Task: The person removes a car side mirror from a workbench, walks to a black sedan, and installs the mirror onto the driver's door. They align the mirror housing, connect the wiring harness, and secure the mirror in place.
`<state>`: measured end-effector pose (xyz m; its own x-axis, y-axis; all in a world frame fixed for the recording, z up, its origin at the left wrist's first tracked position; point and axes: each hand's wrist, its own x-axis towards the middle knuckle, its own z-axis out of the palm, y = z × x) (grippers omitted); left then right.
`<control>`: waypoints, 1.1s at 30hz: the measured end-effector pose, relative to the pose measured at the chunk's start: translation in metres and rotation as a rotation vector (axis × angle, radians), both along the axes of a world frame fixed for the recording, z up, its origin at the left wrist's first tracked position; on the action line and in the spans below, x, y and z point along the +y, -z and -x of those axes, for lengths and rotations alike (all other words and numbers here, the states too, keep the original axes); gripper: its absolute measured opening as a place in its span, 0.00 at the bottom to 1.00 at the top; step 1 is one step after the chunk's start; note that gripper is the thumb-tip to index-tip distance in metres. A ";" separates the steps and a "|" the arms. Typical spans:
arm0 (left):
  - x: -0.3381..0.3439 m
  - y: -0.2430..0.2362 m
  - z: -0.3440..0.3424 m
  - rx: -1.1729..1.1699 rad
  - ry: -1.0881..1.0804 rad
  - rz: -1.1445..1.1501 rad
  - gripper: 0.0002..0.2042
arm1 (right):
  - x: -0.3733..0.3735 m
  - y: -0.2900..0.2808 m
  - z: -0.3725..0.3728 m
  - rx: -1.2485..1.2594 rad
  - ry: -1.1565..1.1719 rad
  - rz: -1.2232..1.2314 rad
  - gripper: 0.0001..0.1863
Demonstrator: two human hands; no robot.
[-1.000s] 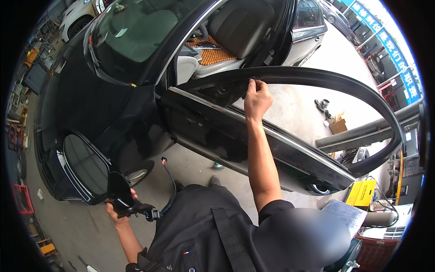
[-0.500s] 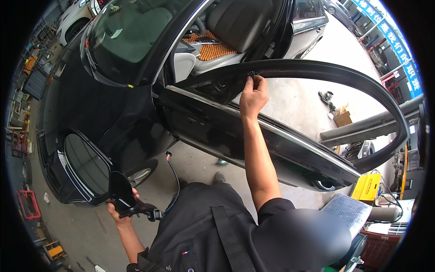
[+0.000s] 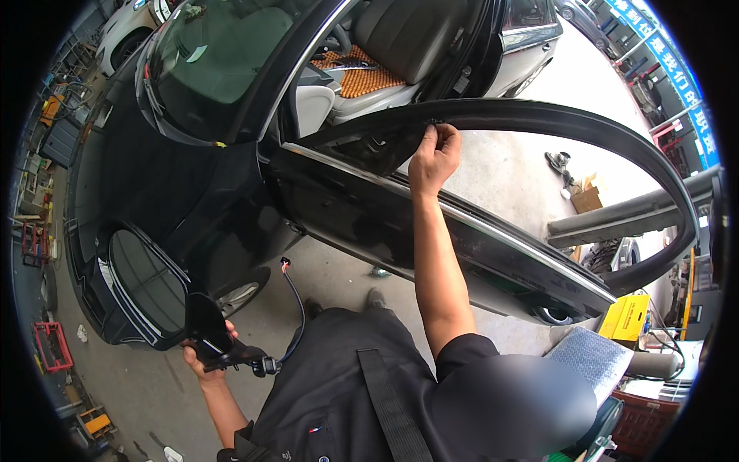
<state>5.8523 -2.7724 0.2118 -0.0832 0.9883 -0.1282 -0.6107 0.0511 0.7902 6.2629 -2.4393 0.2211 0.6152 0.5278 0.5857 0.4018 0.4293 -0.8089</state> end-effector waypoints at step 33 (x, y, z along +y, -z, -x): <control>0.000 0.000 -0.005 -0.004 0.021 -0.060 0.48 | 0.004 -0.015 0.002 0.459 -0.195 0.251 0.15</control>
<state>5.8575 -2.7720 0.2115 -0.0618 0.9957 -0.0689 -0.6132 0.0166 0.7897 6.2609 -2.4354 0.2362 0.6548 0.7458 0.1226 -0.0830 0.2322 -0.9691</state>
